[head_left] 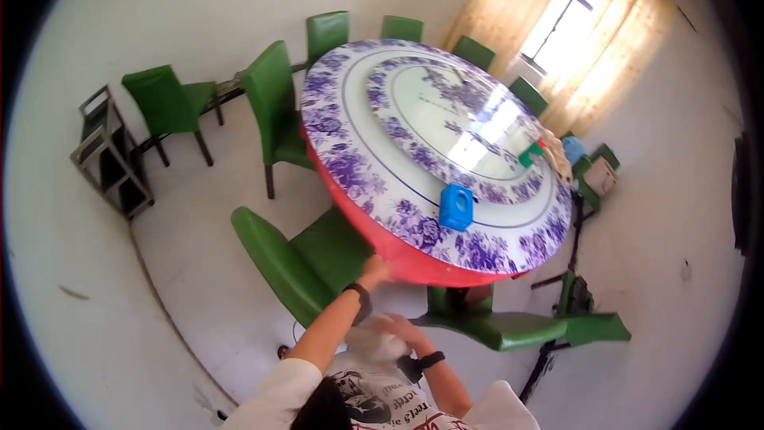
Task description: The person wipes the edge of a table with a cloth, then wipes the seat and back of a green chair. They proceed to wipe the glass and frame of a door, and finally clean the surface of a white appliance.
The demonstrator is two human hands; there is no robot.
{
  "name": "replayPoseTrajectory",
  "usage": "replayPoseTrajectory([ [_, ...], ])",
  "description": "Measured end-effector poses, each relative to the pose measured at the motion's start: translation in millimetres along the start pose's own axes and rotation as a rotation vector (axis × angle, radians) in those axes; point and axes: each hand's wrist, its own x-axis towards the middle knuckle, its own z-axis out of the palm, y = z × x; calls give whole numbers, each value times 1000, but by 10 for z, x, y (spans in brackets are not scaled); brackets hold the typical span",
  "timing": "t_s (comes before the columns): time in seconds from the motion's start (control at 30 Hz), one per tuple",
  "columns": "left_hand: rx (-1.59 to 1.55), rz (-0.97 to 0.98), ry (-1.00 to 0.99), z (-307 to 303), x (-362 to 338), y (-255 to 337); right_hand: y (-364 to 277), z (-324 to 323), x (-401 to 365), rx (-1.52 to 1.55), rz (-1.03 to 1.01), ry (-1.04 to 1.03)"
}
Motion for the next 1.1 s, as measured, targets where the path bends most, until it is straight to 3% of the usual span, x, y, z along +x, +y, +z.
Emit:
replayPoseTrajectory([
  [0.07,-188,-61,-150,-157,-45,145,-216,269,-248,-114,-56,144],
  [0.1,-31,-253,-173,-1092,-978,-862,-135,1788,-312,145,-31,23],
  [0.17,-5,-294,-237,-1511,-1034,-924,14,2192,-280,311,-10,56],
  [0.3,261,-325,-481,-1481,-570,-1265,207,2214,-413,699,-6,293],
  [0.37,513,-115,-544,-1387,-325,-1658,330,2227,-337,831,50,400],
  [0.47,635,-7,-728,-1488,-246,-1583,596,2108,52,982,106,468],
  [0.53,609,-30,-791,-1621,-306,-1428,634,2171,352,1054,61,475],
  [0.6,213,-451,-686,-1721,-523,-974,486,2188,659,1078,-62,433],
  [0.63,152,-467,-725,-1778,-565,-895,425,2189,727,1083,-110,425],
  [0.73,-31,-532,-791,-1911,-571,-956,-42,2079,813,628,21,494],
  [0.83,-81,-543,-795,-1937,-566,-1041,-794,1874,431,905,-33,382],
  [0.87,-61,-552,-794,-1931,-550,-1068,-777,1918,465,979,-55,368],
  [1.07,-114,-599,-773,-1745,-272,-1432,-409,2130,676,624,89,572],
  [1.1,-173,-634,-814,-1737,-211,-1488,-452,2132,622,673,94,584],
])
